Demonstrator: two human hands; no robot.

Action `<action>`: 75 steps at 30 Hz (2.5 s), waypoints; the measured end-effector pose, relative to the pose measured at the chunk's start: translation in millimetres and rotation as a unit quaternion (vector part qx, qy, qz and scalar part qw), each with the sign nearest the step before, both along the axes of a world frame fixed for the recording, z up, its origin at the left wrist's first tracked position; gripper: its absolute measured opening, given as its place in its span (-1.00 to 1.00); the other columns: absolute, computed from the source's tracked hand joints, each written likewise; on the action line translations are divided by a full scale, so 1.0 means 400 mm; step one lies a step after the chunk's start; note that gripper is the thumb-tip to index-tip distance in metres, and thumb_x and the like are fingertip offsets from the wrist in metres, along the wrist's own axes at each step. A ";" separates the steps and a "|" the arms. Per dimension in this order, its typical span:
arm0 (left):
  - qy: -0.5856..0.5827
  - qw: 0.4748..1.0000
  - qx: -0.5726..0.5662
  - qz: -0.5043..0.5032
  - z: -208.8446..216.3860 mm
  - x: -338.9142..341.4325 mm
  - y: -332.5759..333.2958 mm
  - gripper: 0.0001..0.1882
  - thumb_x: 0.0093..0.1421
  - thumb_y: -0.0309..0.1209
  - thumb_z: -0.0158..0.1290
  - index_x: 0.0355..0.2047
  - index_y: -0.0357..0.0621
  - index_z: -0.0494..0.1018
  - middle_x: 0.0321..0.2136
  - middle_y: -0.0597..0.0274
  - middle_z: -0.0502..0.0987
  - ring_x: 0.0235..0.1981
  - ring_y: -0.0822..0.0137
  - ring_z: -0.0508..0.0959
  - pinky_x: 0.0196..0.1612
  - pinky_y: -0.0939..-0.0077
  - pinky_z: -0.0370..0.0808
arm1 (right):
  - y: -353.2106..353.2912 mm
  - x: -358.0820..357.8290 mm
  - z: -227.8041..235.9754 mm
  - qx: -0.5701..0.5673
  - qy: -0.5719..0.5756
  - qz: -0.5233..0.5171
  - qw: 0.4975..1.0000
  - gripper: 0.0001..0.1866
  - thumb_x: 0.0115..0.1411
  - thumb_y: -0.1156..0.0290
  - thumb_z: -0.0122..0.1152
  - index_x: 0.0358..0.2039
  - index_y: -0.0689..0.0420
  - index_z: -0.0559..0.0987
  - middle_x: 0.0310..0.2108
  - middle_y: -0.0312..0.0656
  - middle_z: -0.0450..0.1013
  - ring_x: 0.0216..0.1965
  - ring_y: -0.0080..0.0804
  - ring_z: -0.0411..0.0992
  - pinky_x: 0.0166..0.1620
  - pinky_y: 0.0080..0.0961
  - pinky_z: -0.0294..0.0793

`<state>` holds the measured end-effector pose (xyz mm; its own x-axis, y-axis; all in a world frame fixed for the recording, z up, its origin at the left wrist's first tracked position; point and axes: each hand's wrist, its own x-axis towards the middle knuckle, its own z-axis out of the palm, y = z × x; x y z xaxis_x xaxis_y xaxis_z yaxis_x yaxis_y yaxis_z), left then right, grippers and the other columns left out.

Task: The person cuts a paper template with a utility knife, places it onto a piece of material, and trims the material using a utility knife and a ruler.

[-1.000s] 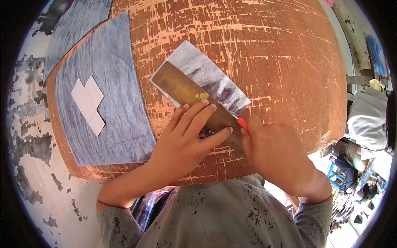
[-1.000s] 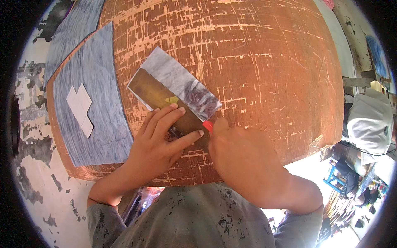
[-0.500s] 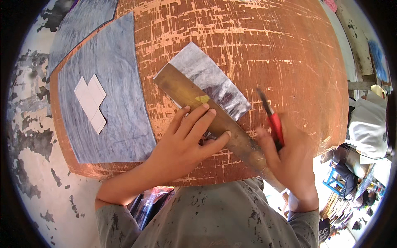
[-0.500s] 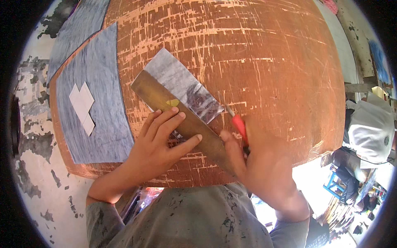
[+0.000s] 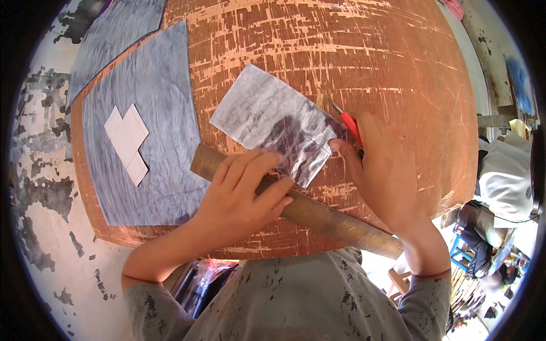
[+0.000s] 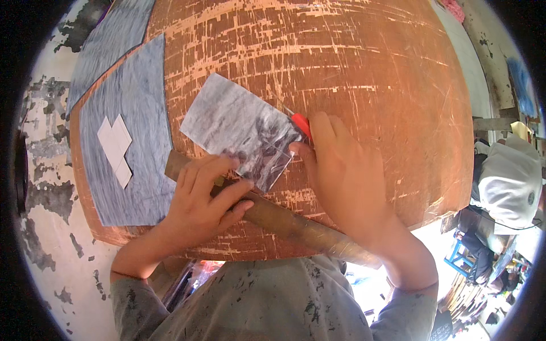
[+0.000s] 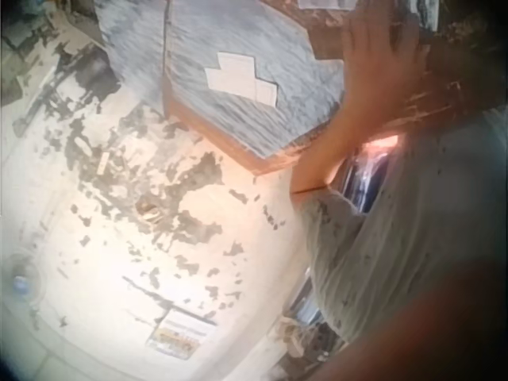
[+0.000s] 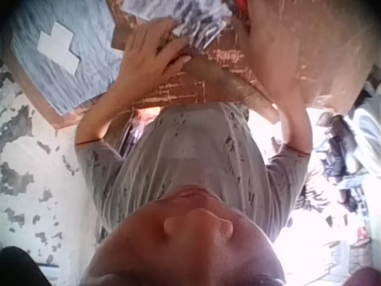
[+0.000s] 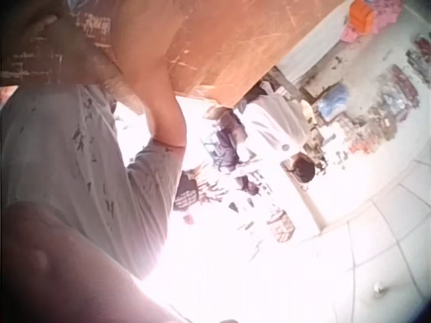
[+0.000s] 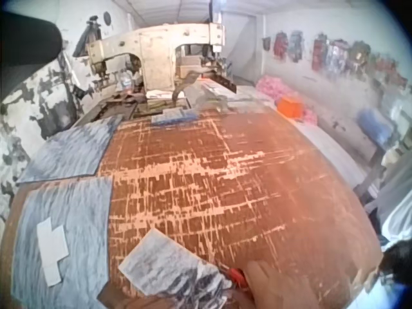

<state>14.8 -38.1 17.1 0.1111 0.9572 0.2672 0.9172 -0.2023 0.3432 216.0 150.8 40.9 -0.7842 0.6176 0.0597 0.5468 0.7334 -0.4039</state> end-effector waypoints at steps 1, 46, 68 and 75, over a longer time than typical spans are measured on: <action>-0.006 1.000 -0.014 0.012 0.009 -0.003 0.008 -0.43 0.11 -0.26 0.46 0.14 -0.04 0.64 0.19 0.06 0.51 0.19 -0.08 0.55 0.19 0.00 0.47 | 0.005 -0.005 0.005 0.003 -0.006 0.001 1.000 -0.68 0.47 0.13 0.32 -0.05 0.10 0.49 -0.25 0.00 0.56 -0.33 0.13 0.62 -0.39 -0.02 0.52; -0.007 0.991 -0.119 0.057 -0.017 -0.033 0.129 -0.15 0.43 -0.06 0.05 0.59 -0.30 0.16 0.64 -0.16 0.08 0.65 -0.16 0.08 0.63 -0.23 -0.08 | -0.045 -0.015 0.066 -0.119 -0.154 0.044 0.980 -0.81 0.54 0.34 0.14 -0.17 0.16 0.40 -0.32 0.06 0.50 -0.41 0.16 0.60 -0.38 0.01 0.59; -0.007 0.991 -0.119 0.056 -0.018 -0.034 0.129 -0.14 0.43 -0.06 0.06 0.59 -0.31 0.16 0.64 -0.18 0.07 0.65 -0.18 0.08 0.63 -0.24 -0.07 | -0.044 -0.015 0.062 -0.102 -0.153 0.047 0.982 -0.81 0.54 0.33 0.15 -0.19 0.16 0.41 -0.33 0.06 0.51 -0.42 0.17 0.59 -0.38 0.01 0.59; 0.000 0.991 -0.118 0.056 -0.017 -0.034 0.128 -0.14 0.43 -0.06 0.05 0.59 -0.31 0.15 0.64 -0.16 0.08 0.65 -0.17 0.08 0.63 -0.22 -0.07 | -0.045 -0.011 0.059 -0.094 -0.150 0.051 0.983 -0.81 0.55 0.33 0.15 -0.18 0.15 0.40 -0.34 0.05 0.51 -0.43 0.16 0.60 -0.39 0.00 0.59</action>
<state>1.2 13.2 10.4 0.0006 0.9994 0.0339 0.9293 -0.0131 0.3691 211.5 132.9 64.7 -0.8076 0.5131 -0.2908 0.5894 0.7187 -0.3689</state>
